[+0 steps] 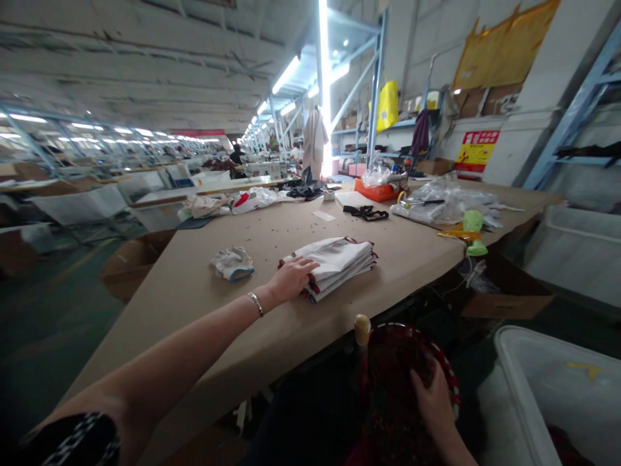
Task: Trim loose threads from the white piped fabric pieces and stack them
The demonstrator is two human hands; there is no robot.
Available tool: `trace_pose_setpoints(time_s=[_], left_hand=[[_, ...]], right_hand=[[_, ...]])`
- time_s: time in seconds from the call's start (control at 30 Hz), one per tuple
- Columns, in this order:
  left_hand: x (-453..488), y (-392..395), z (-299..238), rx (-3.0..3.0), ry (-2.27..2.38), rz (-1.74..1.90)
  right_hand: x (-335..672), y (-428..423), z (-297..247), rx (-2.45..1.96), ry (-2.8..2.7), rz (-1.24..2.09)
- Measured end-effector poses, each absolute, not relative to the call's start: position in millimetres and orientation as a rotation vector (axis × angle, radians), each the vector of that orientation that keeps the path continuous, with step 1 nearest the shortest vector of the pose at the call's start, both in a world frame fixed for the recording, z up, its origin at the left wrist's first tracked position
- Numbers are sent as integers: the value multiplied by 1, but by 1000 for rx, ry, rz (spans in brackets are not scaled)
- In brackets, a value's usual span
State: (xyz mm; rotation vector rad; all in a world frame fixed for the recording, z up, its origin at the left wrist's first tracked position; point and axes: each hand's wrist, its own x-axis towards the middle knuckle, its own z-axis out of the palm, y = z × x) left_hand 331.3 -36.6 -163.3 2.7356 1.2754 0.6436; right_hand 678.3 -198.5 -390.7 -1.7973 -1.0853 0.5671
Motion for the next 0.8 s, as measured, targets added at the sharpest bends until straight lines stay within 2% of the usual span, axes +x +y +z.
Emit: trace_pose_setpoints(time_s=[0.13,0.33,0.57,0.7,0.8], left_hand=[[348,-36,-141,2742,1148,572],[370,-66,-82,2789,1302,839],[391,-137,-50,3216,1318,598],[400,-165,-47,3381,1212,626],[396,-185,-44,3355,1185,852]], right_hand=[[629,-186,-297,-1441,-1200,728],[547,-174,-194,-1023,-1404,893],[516,-165,-161,-946,-1250,935],[529,-170,-163,-965,-1427,704],[547,-178,-168,-1029,-1572,554]])
